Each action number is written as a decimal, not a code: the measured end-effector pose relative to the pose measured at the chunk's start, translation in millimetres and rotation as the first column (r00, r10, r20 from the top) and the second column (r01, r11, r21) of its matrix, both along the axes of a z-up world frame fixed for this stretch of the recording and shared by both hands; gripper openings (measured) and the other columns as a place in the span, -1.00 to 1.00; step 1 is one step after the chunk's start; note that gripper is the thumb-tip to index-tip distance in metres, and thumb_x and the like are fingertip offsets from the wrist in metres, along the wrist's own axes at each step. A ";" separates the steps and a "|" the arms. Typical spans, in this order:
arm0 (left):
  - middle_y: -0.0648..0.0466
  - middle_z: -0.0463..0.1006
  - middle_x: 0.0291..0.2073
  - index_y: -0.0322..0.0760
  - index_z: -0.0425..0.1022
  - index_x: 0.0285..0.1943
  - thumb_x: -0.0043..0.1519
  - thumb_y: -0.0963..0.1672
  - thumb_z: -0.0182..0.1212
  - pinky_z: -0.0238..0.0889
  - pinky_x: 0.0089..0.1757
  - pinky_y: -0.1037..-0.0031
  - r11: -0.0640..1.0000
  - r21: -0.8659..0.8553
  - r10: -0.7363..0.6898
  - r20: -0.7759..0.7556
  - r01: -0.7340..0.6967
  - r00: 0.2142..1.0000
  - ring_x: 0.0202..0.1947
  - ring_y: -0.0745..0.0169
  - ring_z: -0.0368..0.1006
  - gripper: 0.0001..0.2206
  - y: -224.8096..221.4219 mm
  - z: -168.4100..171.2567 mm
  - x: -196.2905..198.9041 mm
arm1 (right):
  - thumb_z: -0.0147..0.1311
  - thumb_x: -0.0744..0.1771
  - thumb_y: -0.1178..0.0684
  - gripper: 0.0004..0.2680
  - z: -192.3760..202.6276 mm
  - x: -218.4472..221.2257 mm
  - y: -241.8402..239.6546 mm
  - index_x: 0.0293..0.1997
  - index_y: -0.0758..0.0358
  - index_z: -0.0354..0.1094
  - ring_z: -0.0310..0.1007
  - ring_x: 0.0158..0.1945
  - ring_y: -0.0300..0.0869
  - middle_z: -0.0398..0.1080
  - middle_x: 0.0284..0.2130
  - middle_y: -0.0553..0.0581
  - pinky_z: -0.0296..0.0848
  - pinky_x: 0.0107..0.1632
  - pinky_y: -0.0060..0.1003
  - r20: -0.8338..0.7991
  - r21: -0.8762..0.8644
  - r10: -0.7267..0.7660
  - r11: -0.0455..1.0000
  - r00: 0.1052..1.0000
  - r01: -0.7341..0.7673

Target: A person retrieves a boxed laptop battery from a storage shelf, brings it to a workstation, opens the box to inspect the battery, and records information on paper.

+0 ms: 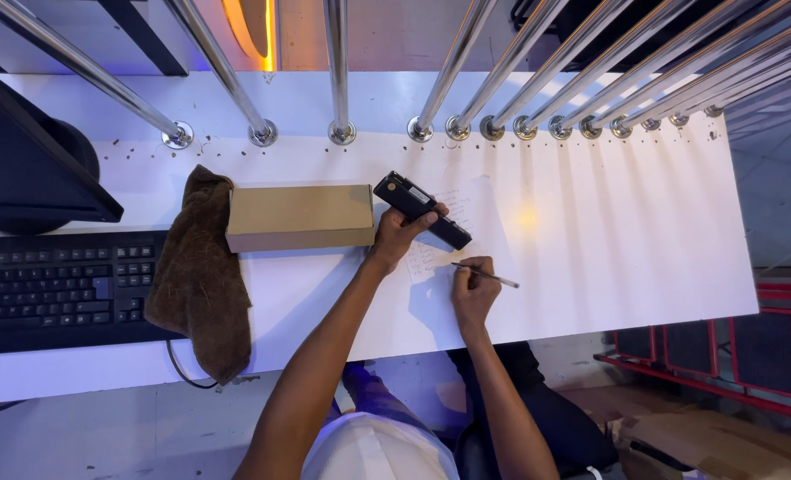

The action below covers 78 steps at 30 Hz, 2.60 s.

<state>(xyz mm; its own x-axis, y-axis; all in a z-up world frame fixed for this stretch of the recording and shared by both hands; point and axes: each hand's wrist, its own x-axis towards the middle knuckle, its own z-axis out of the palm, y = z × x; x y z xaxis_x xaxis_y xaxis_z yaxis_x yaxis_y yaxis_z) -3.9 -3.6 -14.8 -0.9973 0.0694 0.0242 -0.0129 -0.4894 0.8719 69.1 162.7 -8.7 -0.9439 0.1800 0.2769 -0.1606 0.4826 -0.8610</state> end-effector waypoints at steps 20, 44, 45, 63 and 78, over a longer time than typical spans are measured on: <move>-0.10 0.63 0.01 -0.37 0.58 0.16 0.21 -0.07 0.51 0.39 0.14 0.13 0.987 -0.154 0.073 0.212 -0.041 0.975 0.11 0.11 0.50 -0.59 3.5 -2.9 3.1 | 0.07 0.34 0.26 -0.69 26.8 -3.9 0.7 0.23 0.16 0.33 0.53 0.04 0.03 0.49 0.08 0.16 0.56 -0.01 -0.21 -0.013 -0.047 -0.083 0.995 0.996 0.082; -0.14 0.61 0.05 -0.41 0.54 0.22 0.23 -0.05 0.48 0.37 0.15 0.16 0.980 -0.199 0.067 0.217 -0.023 0.974 0.15 0.08 0.47 -0.54 4.9 0.6 1.2 | 0.11 0.38 0.21 -0.80 37.2 -2.1 -1.4 0.13 0.25 0.32 0.59 -0.02 0.00 0.50 0.07 0.19 0.61 -0.10 -0.24 -0.004 -0.092 -0.094 0.991 0.996 0.093; -0.13 0.62 0.04 -0.39 0.56 0.21 0.23 -0.05 0.48 0.38 0.14 0.19 0.978 -0.206 0.069 0.217 -0.024 0.974 0.15 0.10 0.48 -0.56 5.0 0.1 1.5 | 0.11 0.37 0.21 -0.80 38.1 -1.9 -1.4 0.13 0.25 0.32 0.59 -0.03 0.00 0.50 0.07 0.19 0.61 -0.10 -0.24 0.000 -0.093 -0.095 0.991 0.995 0.095; -0.11 0.63 0.00 -0.36 0.59 0.15 0.23 -0.03 0.48 0.36 0.15 0.16 0.970 -0.238 0.098 0.222 -0.043 0.970 0.12 0.11 0.49 -0.59 6.3 3.6 2.0 | -0.23 0.44 0.13 -0.79 38.9 -14.6 33.5 0.15 0.26 0.30 0.55 -0.19 -0.08 0.52 -0.22 0.25 0.56 -0.19 -0.28 0.147 -0.421 -0.030 0.903 0.989 0.090; 0.01 0.66 -0.05 -0.28 0.62 0.12 0.23 -0.05 0.47 0.38 0.13 0.26 0.979 -0.190 0.111 0.231 -0.068 0.967 0.04 0.27 0.52 -0.65 7.0 8.2 -1.3 | 0.19 0.28 0.18 -0.95 2.8 -22.9 39.2 -0.24 0.20 0.48 0.39 -0.66 -0.12 0.41 -0.69 0.13 0.35 -0.55 -0.31 0.057 0.071 0.295 0.952 0.954 -0.298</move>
